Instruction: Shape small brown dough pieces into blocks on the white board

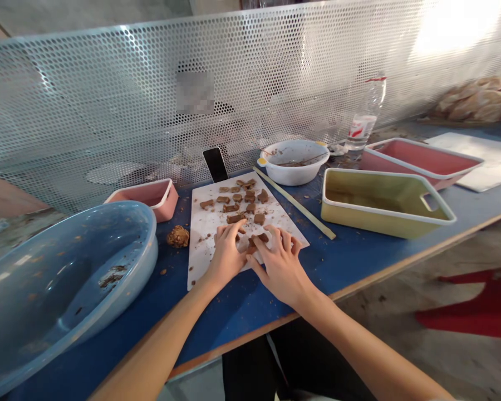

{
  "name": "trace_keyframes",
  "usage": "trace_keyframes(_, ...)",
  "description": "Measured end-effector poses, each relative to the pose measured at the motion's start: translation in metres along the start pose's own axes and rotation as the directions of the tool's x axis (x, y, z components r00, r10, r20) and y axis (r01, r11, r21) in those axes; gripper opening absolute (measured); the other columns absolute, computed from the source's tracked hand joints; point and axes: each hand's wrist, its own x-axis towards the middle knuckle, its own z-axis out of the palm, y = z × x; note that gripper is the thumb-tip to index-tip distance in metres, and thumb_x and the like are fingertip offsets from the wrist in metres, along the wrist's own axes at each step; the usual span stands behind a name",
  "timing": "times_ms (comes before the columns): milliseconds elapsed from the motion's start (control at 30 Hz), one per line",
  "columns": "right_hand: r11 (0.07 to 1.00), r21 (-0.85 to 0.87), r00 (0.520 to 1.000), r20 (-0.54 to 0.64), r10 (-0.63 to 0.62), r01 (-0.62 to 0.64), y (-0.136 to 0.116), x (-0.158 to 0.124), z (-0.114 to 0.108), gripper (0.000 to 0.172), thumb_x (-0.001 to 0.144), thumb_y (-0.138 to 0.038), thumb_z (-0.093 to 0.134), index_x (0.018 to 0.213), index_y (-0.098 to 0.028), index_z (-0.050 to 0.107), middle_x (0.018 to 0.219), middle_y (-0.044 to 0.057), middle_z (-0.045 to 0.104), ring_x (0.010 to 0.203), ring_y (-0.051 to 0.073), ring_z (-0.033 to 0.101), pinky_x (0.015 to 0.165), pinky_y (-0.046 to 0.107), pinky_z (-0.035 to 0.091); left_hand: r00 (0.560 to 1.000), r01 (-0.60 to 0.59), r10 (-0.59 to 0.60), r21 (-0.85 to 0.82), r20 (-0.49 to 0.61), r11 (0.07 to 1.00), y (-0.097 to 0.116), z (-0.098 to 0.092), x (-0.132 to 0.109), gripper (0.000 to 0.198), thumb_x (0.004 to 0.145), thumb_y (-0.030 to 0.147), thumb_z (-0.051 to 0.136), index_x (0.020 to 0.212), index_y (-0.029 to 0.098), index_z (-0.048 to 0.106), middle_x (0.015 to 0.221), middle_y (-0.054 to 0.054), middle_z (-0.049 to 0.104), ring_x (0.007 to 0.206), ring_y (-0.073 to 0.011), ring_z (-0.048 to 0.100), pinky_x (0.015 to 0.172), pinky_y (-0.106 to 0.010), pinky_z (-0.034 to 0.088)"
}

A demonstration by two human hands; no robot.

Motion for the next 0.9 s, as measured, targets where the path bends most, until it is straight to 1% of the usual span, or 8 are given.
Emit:
trace_keyframes(133, 0.999, 0.027, 1.000, -0.013, 0.021, -0.021, 0.001, 0.001, -0.001, 0.052, 0.116, -0.054, 0.046, 0.159, -0.028, 0.060, 0.163, 0.021, 0.048, 0.144, 0.041, 0.046, 0.115, 0.068, 0.046, 1.000, -0.012, 0.012, 0.019, 0.005, 1.000, 0.001, -0.001, 0.000, 0.072, 0.090, 0.014, 0.085, 0.154, 0.027, 0.057, 0.126, -0.010, 0.072, 0.122, -0.0355, 0.060, 0.109, -0.054, 0.052)
trace_keyframes(233, 1.000, 0.018, 1.000, -0.001, 0.003, -0.003, 0.015, 0.010, -0.006, 0.051, 0.114, -0.053, 0.051, 0.157, -0.028, 0.062, 0.163, 0.022, 0.047, 0.146, 0.042, 0.044, 0.116, 0.067, 0.046, 1.000, -0.008, 0.008, 0.032, 0.007, 0.999, 0.001, -0.001, 0.000, 0.072, 0.089, 0.012, 0.083, 0.154, 0.027, 0.057, 0.126, -0.010, 0.072, 0.123, -0.0353, 0.060, 0.110, -0.055, 0.052)
trace_keyframes(333, 0.990, 0.015, 0.989, 0.052, -0.140, 0.140, 0.039, 0.032, -0.020, 0.041, 0.109, -0.047, 0.064, 0.146, -0.030, 0.071, 0.165, 0.019, 0.046, 0.148, 0.042, 0.042, 0.116, 0.063, 0.046, 1.000, 0.019, -0.019, 0.030, 0.017, 0.999, 0.002, 0.000, 0.001, 0.073, 0.088, 0.015, 0.086, 0.154, 0.026, 0.057, 0.126, -0.010, 0.072, 0.127, -0.0367, 0.059, 0.110, -0.055, 0.052)
trace_keyframes(400, 0.972, 0.046, 0.966, 0.116, -0.233, 0.229, 0.052, 0.051, -0.030, 0.037, 0.105, -0.046, 0.071, 0.140, -0.032, 0.074, 0.164, 0.015, 0.049, 0.147, 0.042, 0.044, 0.115, 0.063, 0.046, 0.999, 0.037, -0.037, 0.022, 0.030, 0.999, 0.002, 0.001, 0.001, 0.075, 0.088, 0.018, 0.089, 0.155, 0.026, 0.057, 0.125, -0.010, 0.072, 0.127, -0.0375, 0.059, 0.109, -0.056, 0.053)
trace_keyframes(467, 0.956, 0.102, 0.938, 0.189, -0.291, 0.276, 0.061, 0.067, -0.035, 0.034, 0.102, -0.050, 0.074, 0.131, -0.032, 0.078, 0.157, 0.014, 0.054, 0.140, 0.040, 0.048, 0.113, 0.063, 0.047, 0.999, 0.037, -0.038, 0.014, 0.035, 0.999, 0.002, 0.001, 0.001, 0.076, 0.088, 0.019, 0.090, 0.155, 0.026, 0.056, 0.124, -0.010, 0.073, 0.126, -0.0371, 0.059, 0.109, -0.056, 0.053)
trace_keyframes(567, 0.943, 0.163, 0.908, 0.264, -0.325, 0.290, 0.065, 0.082, -0.031, 0.033, 0.100, -0.056, 0.077, 0.120, -0.031, 0.080, 0.144, 0.013, 0.060, 0.133, 0.038, 0.051, 0.110, 0.064, 0.049, 0.999, 0.026, -0.027, 0.011, 0.029, 1.000, 0.001, 0.001, 0.000, 0.076, 0.088, 0.019, 0.090, 0.156, 0.024, 0.056, 0.124, -0.011, 0.074, 0.128, -0.0363, 0.060, 0.110, -0.056, 0.053)
trace_keyframes(700, 0.936, 0.202, 0.904, 0.264, -0.337, 0.290, 0.065, 0.082, -0.015, 0.024, 0.100, -0.051, 0.076, 0.113, -0.031, 0.082, 0.142, 0.012, 0.062, 0.133, 0.038, 0.053, 0.110, 0.064, 0.049, 0.998, 0.033, -0.035, 0.030, 0.055, 0.999, 0.001, 0.001, 0.000, 0.075, 0.089, 0.017, 0.089, 0.157, 0.025, 0.056, 0.125, -0.012, 0.076, 0.132, -0.0377, 0.060, 0.112, -0.059, 0.051)
trace_keyframes(900, 0.935, 0.207, 0.919, 0.213, -0.332, 0.290, 0.072, 0.077, -0.009, 0.026, 0.099, -0.048, 0.078, 0.122, -0.037, 0.083, 0.146, 0.011, 0.062, 0.132, 0.037, 0.053, 0.112, 0.065, 0.048, 0.997, 0.044, -0.046, 0.040, 0.065, 0.998, 0.003, 0.001, 0.000, 0.074, 0.090, 0.019, 0.089, 0.156, 0.024, 0.057, 0.120, -0.011, 0.077, 0.130, -0.0376, 0.060, 0.114, -0.060, 0.049)
